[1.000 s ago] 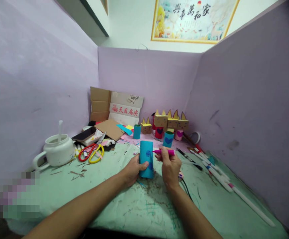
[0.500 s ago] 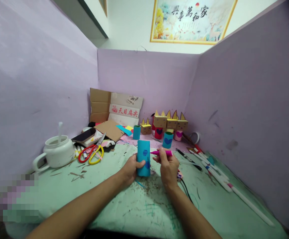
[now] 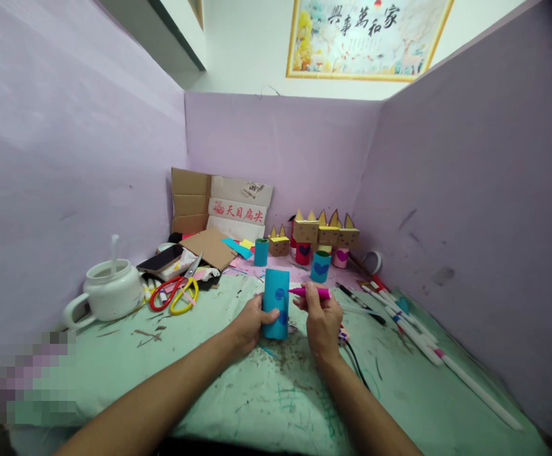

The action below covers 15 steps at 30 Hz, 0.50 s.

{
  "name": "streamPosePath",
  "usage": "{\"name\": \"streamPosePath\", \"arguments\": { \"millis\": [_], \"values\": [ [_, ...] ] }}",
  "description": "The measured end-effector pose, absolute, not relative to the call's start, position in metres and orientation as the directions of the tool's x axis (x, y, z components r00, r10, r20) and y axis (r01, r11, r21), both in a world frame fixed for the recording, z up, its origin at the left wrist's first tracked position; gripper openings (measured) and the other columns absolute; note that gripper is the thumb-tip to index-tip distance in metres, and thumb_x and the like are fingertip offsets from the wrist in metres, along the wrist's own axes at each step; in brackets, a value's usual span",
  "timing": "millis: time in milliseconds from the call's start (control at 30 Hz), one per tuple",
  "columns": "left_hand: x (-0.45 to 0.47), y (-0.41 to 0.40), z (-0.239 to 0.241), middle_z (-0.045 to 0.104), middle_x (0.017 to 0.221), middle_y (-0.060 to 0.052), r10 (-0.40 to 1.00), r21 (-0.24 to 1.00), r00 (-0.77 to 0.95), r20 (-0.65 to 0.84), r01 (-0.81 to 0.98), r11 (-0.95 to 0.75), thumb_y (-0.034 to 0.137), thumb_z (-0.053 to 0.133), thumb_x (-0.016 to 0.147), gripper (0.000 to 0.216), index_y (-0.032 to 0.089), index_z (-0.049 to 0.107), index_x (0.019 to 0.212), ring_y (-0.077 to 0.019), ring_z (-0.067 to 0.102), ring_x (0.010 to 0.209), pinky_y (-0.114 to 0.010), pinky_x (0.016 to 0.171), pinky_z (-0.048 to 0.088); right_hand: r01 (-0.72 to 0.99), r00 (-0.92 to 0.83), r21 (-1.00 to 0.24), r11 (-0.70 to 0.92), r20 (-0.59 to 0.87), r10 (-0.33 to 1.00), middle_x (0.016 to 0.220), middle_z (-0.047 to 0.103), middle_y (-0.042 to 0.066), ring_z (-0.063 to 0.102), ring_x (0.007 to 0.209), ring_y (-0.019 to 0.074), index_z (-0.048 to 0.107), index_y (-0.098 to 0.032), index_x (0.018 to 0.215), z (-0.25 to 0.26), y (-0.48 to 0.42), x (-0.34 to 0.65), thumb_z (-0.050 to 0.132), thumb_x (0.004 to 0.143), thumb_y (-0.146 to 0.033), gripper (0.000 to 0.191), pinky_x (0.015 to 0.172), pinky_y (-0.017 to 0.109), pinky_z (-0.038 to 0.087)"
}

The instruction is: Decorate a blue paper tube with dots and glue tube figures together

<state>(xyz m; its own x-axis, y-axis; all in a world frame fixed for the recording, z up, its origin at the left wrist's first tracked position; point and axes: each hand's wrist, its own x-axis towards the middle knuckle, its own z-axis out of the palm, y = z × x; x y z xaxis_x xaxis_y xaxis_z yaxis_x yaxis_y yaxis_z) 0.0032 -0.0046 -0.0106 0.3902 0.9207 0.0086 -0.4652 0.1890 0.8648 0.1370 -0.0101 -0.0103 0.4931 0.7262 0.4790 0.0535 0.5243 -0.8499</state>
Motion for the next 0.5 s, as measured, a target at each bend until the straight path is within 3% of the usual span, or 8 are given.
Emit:
{"name": "streamPosePath", "arguments": {
  "millis": [500],
  "values": [
    [0.0027, -0.0048, -0.0149, 0.067, 0.082, -0.006, 0.89, 0.863, 0.456, 0.021, -0.457, 0.214, 0.03, 0.093, 0.05, 0.06, 0.014, 0.063, 0.1, -0.0188, 0.063, 0.071, -0.034, 0.07, 0.05, 0.031, 0.481, -0.845, 0.534, 0.481, 0.733, 0.059, 0.063, -0.001, 0.059, 0.056, 0.0163, 0.067, -0.016, 0.079, -0.0087, -0.0125, 0.1366, 0.062, 0.082, -0.054, 0.039, 0.061, 0.033, 0.053]
  ]
}}
